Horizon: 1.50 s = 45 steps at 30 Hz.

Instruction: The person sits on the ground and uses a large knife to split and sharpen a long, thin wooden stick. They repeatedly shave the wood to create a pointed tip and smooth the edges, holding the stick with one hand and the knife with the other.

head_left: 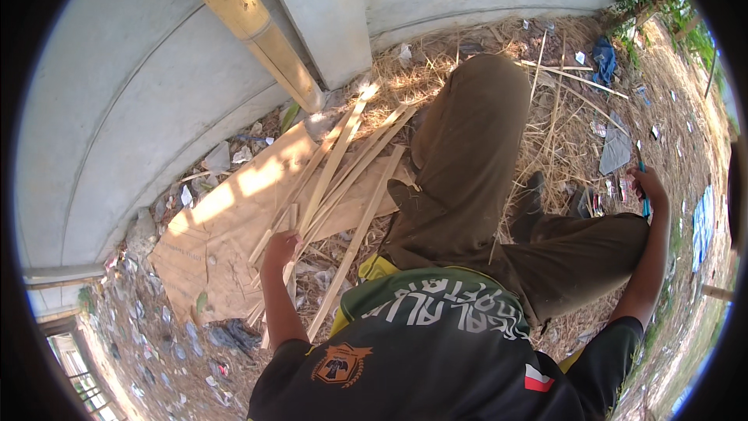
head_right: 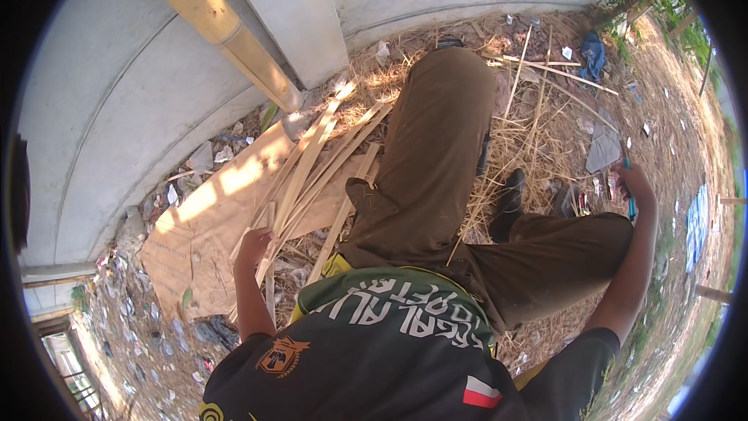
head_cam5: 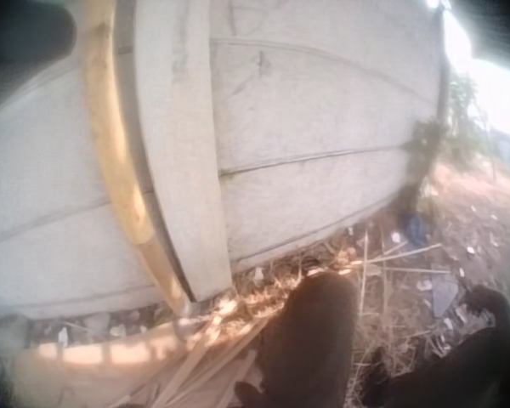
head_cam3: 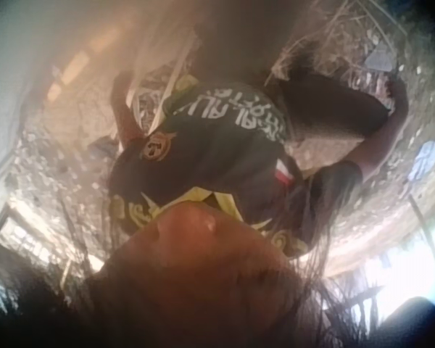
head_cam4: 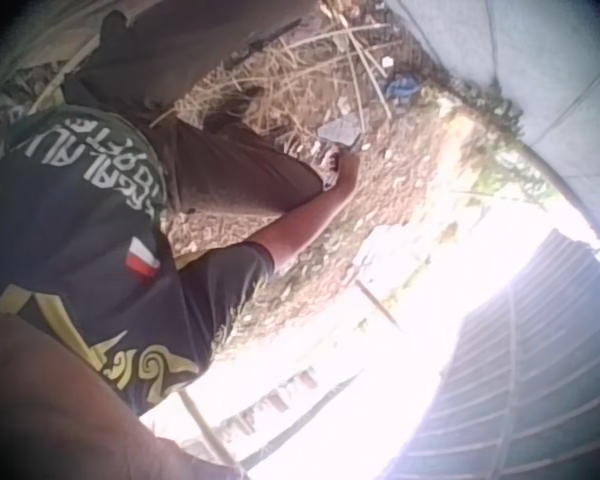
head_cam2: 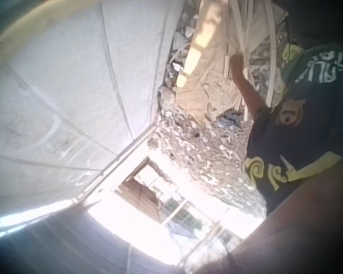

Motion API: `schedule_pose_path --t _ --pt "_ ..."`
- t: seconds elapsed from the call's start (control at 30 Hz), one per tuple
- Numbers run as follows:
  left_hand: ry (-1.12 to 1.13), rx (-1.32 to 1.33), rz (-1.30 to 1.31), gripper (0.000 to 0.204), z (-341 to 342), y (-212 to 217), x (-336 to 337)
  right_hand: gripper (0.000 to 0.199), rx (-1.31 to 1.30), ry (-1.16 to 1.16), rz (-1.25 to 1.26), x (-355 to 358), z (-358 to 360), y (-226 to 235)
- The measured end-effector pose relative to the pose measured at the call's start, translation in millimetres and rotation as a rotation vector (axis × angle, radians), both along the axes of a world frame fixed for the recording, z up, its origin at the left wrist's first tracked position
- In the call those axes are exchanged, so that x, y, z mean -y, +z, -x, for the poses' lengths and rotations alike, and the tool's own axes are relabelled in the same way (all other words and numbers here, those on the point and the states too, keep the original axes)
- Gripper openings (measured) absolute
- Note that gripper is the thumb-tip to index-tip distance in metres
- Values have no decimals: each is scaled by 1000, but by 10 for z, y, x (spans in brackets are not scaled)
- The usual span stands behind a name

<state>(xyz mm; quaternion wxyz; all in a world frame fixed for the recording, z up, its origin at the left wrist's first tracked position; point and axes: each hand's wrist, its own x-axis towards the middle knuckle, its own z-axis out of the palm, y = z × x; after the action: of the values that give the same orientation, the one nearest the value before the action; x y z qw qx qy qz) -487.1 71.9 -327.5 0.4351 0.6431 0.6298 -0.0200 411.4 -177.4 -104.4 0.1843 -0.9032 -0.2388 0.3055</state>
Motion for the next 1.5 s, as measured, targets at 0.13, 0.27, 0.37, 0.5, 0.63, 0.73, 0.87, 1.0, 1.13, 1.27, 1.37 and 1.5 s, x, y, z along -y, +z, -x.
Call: schedule_pose_path --t 0.13,0.27,0.37,0.5,0.63,0.73,0.87,1.0,1.13,1.27,1.37,1.5 --pt "-29 133 -21 30 -115 -551 -23 26 5 24 24 -12 -83 -1" --pt "-13 166 -16 32 -398 -562 -58 26 10 25 14 -21 -99 -31" --pt "299 506 191 33 -696 -375 -127 26 3 19 8 -32 -85 -24" --pt "327 637 253 32 -1135 66 -318 25 -10 -13 -9 -36 -71 -9" --pt "284 727 163 35 -1480 325 -472 25 -19 -10 -55 -102 -10 65" --pt "252 781 73 37 -1688 498 -483 25 -31 4 -69 -142 55 115" --pt "322 749 -23 40 -1732 414 -493 24 -21 -11 -66 -125 86 141" --pt "379 658 -182 31 -1304 97 -586 28 -9 -18 -67 -117 119 150" --pt "220 403 -207 28 -841 -90 -435 29 -14 -16 -87 -30 1 87" --pt "8 -44 -123 28 -564 -344 -164 27 -30 -28 -76 20 -60 41" --pt "57 -123 -325 34 -493 -740 -78 26 -34 -25 -81 -8 -76 39" --pt "226 -274 -425 48 -367 -1193 -116 26 -29 -12 -49 -113 -60 44"
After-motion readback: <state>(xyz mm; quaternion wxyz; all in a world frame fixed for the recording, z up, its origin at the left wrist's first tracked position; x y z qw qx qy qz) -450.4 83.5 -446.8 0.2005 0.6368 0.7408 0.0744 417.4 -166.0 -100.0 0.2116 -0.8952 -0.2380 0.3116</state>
